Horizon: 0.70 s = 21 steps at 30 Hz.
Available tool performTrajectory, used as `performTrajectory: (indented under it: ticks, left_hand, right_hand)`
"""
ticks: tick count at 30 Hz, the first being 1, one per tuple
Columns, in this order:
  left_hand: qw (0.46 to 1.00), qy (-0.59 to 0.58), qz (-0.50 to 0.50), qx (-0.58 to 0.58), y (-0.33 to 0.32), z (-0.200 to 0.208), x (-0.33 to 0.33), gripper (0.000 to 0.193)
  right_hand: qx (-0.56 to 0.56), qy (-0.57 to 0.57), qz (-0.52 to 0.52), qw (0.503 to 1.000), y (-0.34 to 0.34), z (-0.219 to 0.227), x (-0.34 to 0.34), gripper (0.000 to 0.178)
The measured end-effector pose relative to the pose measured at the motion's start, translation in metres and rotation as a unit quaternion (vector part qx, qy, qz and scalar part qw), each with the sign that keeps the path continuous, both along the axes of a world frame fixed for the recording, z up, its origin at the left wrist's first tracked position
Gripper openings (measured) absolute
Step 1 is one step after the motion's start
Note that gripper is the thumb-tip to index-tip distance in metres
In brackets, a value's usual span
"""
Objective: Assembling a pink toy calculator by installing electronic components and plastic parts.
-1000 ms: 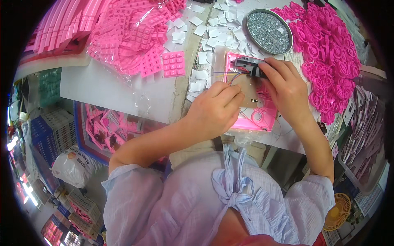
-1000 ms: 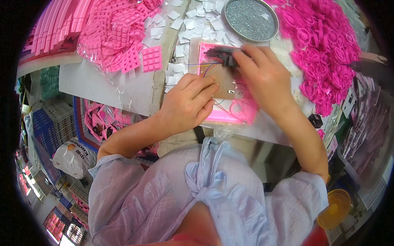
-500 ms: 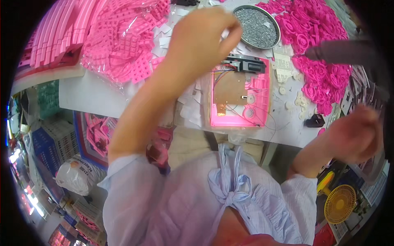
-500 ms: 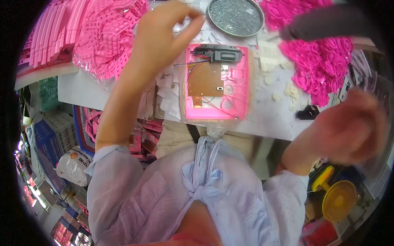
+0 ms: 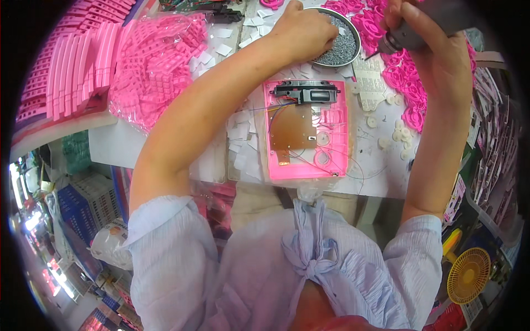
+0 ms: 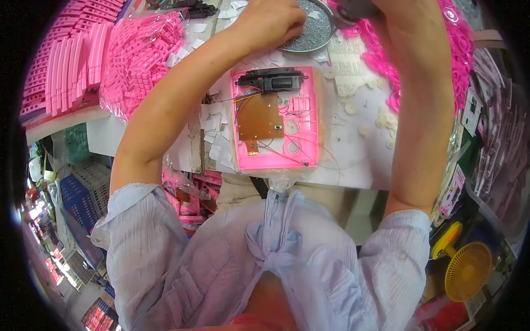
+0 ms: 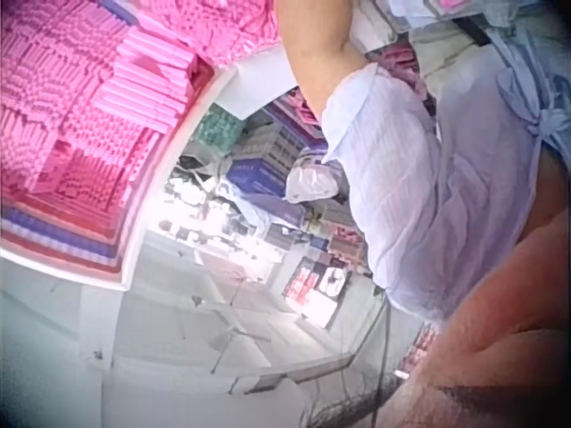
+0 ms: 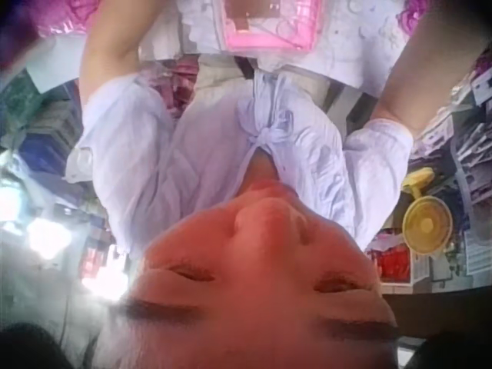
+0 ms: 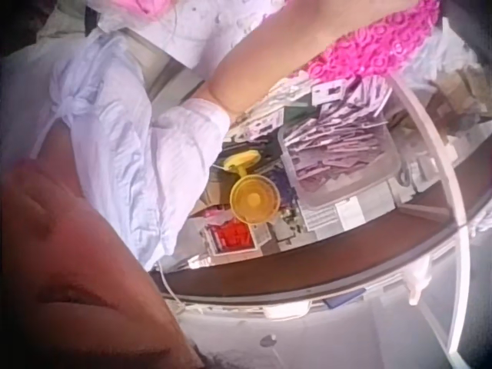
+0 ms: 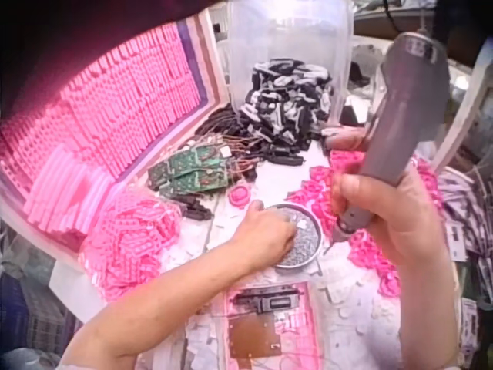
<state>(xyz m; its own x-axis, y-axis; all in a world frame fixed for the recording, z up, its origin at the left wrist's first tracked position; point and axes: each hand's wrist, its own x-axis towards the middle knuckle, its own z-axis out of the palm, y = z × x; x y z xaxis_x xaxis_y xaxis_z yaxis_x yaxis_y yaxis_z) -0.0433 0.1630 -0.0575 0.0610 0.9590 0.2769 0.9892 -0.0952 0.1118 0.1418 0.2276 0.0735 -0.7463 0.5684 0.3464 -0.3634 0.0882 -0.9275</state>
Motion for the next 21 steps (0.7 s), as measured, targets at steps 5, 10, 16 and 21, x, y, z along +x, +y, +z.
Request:
performTrajectory:
  ticks: [5,10,16,21]
  left_hand:
    - [1.000,0.029,0.000,0.001,0.006,0.003,-0.003,0.020]
    - [0.997,-0.016,0.059,0.053,0.001,0.008,-0.004,0.014]
    - [0.985,-0.138,-0.053,0.086,-0.090,0.057,0.047,0.011]
    - [0.968,-0.234,-0.030,0.080,-0.152,0.050,0.089,0.009]
  right_hand:
    - [-0.001,0.010,0.001,1.000,-0.003,-0.020,0.012,0.047]
    - [-0.013,0.018,0.003,1.000,-0.016,-0.018,0.022,0.048]
    - [-0.075,0.110,0.051,0.990,-0.042,-0.030,0.052,0.043]
    - [-0.051,0.146,0.104,0.982,-0.077,-0.028,0.051,0.040]
